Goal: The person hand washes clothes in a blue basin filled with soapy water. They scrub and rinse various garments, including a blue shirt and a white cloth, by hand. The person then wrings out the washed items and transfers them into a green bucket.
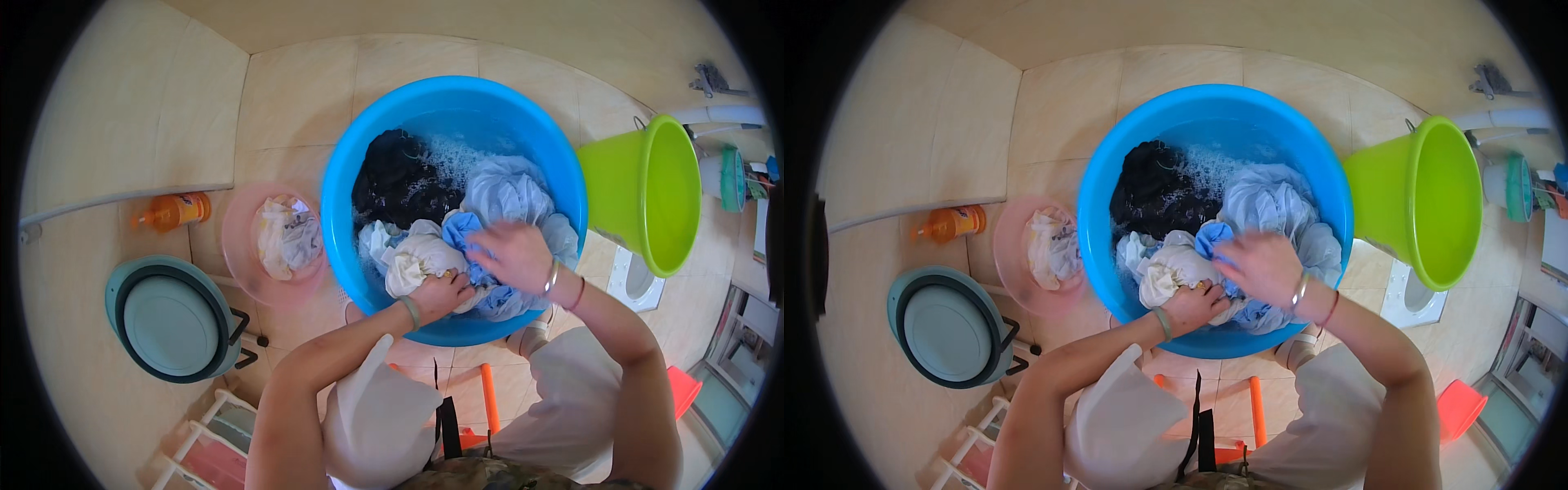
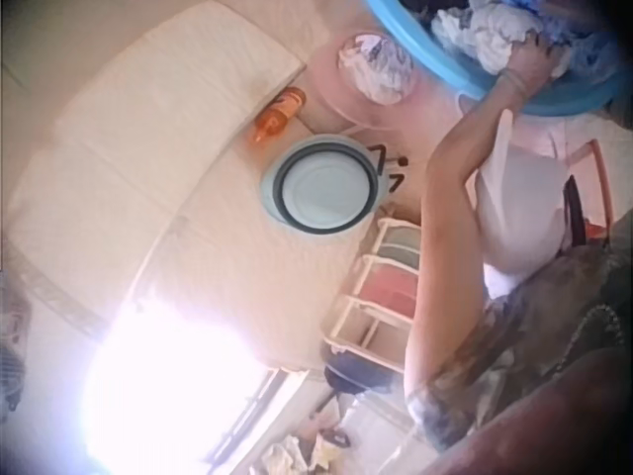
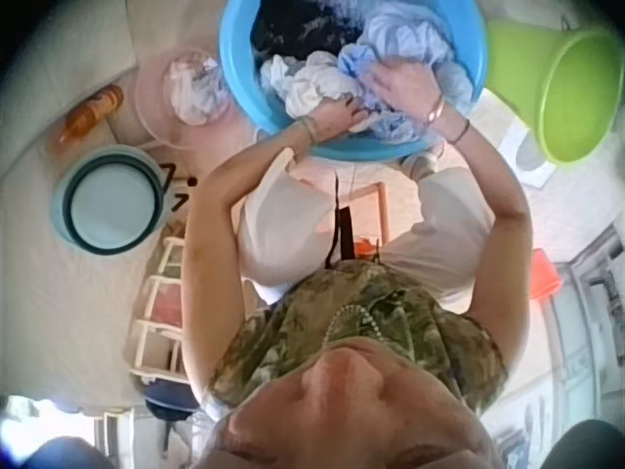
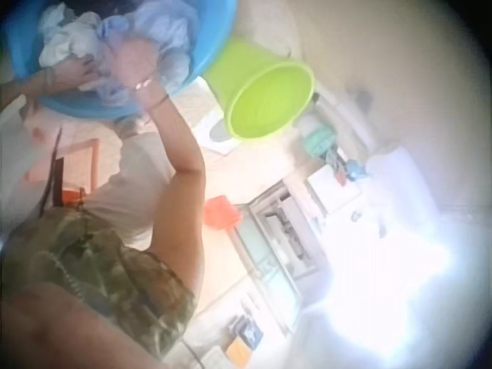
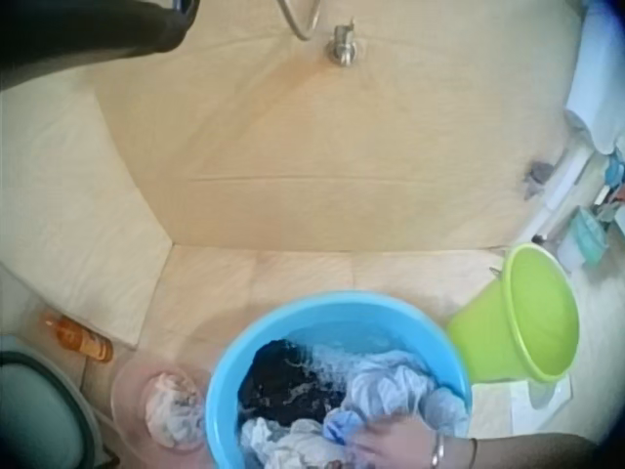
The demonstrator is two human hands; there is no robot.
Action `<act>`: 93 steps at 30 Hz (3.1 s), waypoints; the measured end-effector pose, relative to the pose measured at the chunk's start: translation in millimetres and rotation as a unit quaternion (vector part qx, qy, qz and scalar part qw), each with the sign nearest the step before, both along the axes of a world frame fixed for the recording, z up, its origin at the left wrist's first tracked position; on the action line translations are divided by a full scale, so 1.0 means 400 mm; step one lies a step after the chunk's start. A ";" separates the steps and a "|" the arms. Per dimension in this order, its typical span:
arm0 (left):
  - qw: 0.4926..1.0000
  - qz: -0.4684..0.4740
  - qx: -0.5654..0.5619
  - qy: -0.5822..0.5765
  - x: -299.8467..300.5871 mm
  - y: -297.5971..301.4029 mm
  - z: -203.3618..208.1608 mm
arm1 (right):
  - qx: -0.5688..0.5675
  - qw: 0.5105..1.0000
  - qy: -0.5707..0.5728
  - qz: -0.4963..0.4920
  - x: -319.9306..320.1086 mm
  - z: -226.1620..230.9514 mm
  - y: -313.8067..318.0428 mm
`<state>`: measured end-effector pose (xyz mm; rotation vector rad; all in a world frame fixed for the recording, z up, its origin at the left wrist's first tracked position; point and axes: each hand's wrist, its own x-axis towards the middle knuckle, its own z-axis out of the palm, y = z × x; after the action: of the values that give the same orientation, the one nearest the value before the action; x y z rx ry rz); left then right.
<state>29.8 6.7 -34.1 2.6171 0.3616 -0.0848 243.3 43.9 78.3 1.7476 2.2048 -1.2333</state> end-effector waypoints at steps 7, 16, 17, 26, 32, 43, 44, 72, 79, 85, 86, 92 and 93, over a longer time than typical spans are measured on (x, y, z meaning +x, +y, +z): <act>0.999 0.006 0.043 -0.007 0.020 -0.016 0.011 | 0.257 0.943 -0.212 -0.021 0.043 -0.320 0.171; 0.999 -0.006 0.017 0.027 -0.037 -0.020 0.058 | -0.011 0.982 -0.175 0.065 0.071 -0.312 0.107; 0.999 -0.007 0.008 0.034 -0.045 -0.017 0.069 | -0.014 0.984 -0.169 0.061 0.071 -0.311 0.090; 0.993 0.052 -0.098 0.026 -0.110 0.021 0.139 | -0.031 0.988 -0.141 -0.048 0.092 -0.361 0.060; 0.969 0.243 -0.047 -0.018 -0.119 0.125 0.138 | 0.105 0.975 0.115 -0.156 0.081 -0.222 0.040; 0.990 0.129 -0.048 0.029 -0.140 0.006 0.116 | 0.129 0.980 -0.132 0.068 0.051 -0.172 -0.151; 0.987 0.141 -0.069 0.017 -0.144 0.006 0.120 | 0.140 0.979 -0.137 0.062 0.051 -0.183 -0.153; 0.920 0.320 -0.084 -0.208 -0.091 0.306 0.216 | 0.139 0.989 -0.038 0.029 0.036 -0.147 -0.064; 0.998 0.016 -0.006 0.058 -0.101 0.158 0.150 | 0.077 0.956 0.120 -0.258 0.097 -0.120 -0.138; 0.995 0.023 -0.086 0.051 -0.118 0.204 0.178 | 0.012 0.854 0.256 -0.452 0.129 0.091 -0.126; 0.992 0.034 -0.117 0.044 -0.114 0.206 0.188 | 0.012 0.865 0.264 -0.427 0.125 0.134 -0.121; 0.909 0.204 -0.347 -0.106 -0.035 0.202 0.251 | 0.029 0.825 0.412 -0.385 0.077 0.346 -0.090; 0.889 0.171 -0.402 -0.135 -0.017 0.204 0.259 | 0.057 0.791 0.443 -0.418 0.081 0.364 -0.090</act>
<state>23.1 88.4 69.4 1.6853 0.5420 0.2071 275.6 7.9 223.9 2.7439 1.7571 -2.5964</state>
